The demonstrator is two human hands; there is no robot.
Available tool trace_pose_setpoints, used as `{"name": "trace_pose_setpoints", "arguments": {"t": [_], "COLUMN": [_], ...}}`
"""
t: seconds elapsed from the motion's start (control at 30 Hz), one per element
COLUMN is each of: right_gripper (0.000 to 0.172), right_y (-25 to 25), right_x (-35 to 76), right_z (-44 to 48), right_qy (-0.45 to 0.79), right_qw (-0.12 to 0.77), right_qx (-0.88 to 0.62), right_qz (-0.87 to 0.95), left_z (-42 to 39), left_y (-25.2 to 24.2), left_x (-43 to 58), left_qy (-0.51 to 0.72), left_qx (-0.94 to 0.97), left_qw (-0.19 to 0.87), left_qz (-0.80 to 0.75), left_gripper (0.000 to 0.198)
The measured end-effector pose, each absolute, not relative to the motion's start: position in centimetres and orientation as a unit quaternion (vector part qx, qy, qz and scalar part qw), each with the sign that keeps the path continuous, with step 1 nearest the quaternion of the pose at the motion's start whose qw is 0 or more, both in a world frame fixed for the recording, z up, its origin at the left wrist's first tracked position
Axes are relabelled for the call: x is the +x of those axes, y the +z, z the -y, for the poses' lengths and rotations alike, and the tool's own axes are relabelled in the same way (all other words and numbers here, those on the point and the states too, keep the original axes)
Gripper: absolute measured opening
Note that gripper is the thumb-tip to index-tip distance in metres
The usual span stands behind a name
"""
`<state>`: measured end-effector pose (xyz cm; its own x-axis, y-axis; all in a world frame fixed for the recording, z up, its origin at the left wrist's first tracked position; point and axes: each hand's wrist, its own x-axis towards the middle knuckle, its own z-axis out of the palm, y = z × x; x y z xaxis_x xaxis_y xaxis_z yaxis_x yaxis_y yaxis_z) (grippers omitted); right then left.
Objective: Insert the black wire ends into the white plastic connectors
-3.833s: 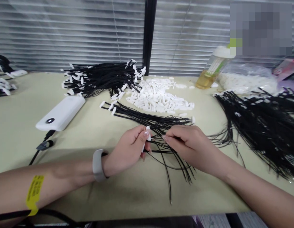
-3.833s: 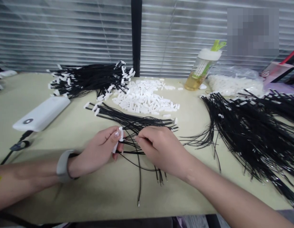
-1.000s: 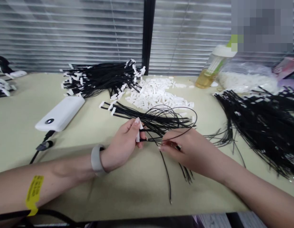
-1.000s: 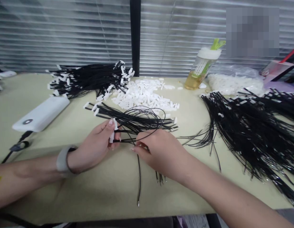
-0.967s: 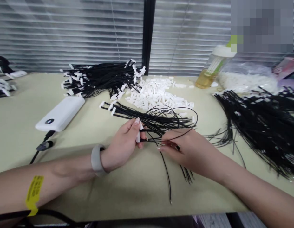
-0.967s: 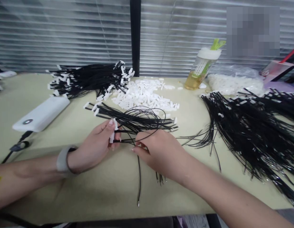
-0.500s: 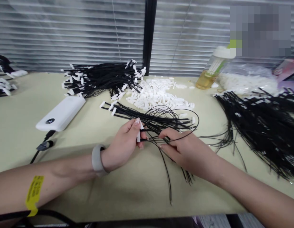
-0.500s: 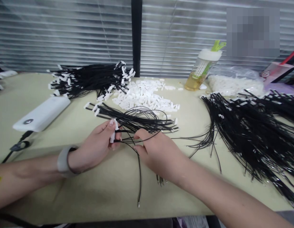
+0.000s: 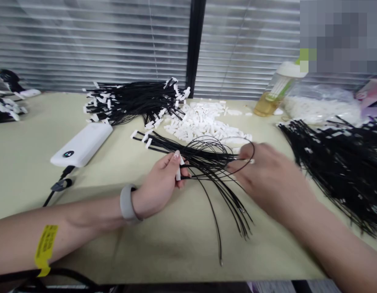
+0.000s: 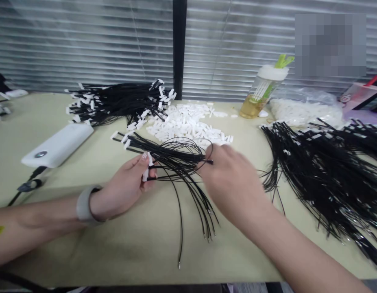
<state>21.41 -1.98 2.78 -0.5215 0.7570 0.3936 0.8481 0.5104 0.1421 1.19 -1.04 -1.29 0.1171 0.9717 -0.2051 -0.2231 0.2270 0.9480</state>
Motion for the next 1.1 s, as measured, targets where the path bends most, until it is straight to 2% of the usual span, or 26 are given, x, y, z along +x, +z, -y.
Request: {"name": "trace_pose_setpoints", "arguments": {"t": [0.07, 0.13, 0.2, 0.3, 0.37, 0.4, 0.47, 0.53, 0.6, 0.67, 0.77, 0.87, 1.0, 1.1], "right_gripper": [0.023, 0.015, 0.015, 0.018, 0.016, 0.018, 0.024, 0.035, 0.028, 0.012, 0.013, 0.011, 0.012, 0.008], "right_y": [3.5, 4.1, 4.7, 5.4, 5.4, 5.3, 4.7, 3.8, 2.8, 2.0, 1.4, 1.1, 1.2, 1.5], "right_x": [22.6, 23.4, 23.7, 23.2, 22.6, 22.4, 22.0, 21.6, 21.0, 20.3, 19.8, 20.0, 20.6, 20.8], "right_z": [1.8, 1.7, 1.8, 2.1, 2.3, 2.4, 2.5, 2.4, 2.0, 1.4, 0.6, 0.1, 0.2, 0.6], "right_qy": [-0.279, -0.297, -0.207, 0.023, 0.145, 0.195, 0.294, 0.379, 0.41, 0.398, 0.336, 0.264, 0.291, 0.264], "right_qw": [0.154, 0.214, 0.345, 0.564, 0.655, 0.67, 0.634, 0.55, 0.48, 0.424, 0.368, 0.371, 0.389, 0.329], "right_qx": [-0.495, -0.523, -0.547, -0.487, -0.411, -0.386, -0.365, -0.368, -0.381, -0.41, -0.449, -0.48, -0.474, -0.446], "right_qz": [0.808, 0.77, 0.734, 0.666, 0.617, 0.604, 0.615, 0.647, 0.676, 0.702, 0.742, 0.75, 0.735, 0.789], "left_z": [1.0, 1.0, 1.0, 1.0, 1.0, 1.1, 1.2, 1.5, 1.7, 2.0, 2.2, 2.2, 2.0, 1.9], "left_y": [-1.0, -0.9, -0.8, -0.9, -1.1, -1.2, -1.4, -1.5, -1.5, -1.2, -0.8, -0.5, -0.5, -0.8], "left_x": [1.3, 1.4, 1.4, 1.4, 1.3, 1.3, 1.2, 1.2, 1.2, 1.2, 1.2, 1.2, 1.1, 1.0], "left_qy": [0.486, 0.491, 0.491, 0.486, 0.478, 0.474, 0.463, 0.448, 0.432, 0.42, 0.4, 0.385, 0.381, 0.376], "left_qx": [0.382, 0.368, 0.364, 0.378, 0.4, 0.414, 0.447, 0.481, 0.508, 0.526, 0.547, 0.553, 0.55, 0.55], "left_qw": [0.635, 0.639, 0.641, 0.639, 0.629, 0.622, 0.606, 0.589, 0.573, 0.558, 0.547, 0.548, 0.559, 0.573], "left_qz": [-0.464, -0.464, -0.464, -0.462, -0.465, -0.467, -0.467, -0.469, -0.477, -0.484, -0.491, -0.496, -0.489, -0.477], "left_gripper": [0.022, 0.021, 0.021, 0.02, 0.02, 0.02, 0.021, 0.023, 0.025, 0.026, 0.026, 0.027, 0.029, 0.03]}}
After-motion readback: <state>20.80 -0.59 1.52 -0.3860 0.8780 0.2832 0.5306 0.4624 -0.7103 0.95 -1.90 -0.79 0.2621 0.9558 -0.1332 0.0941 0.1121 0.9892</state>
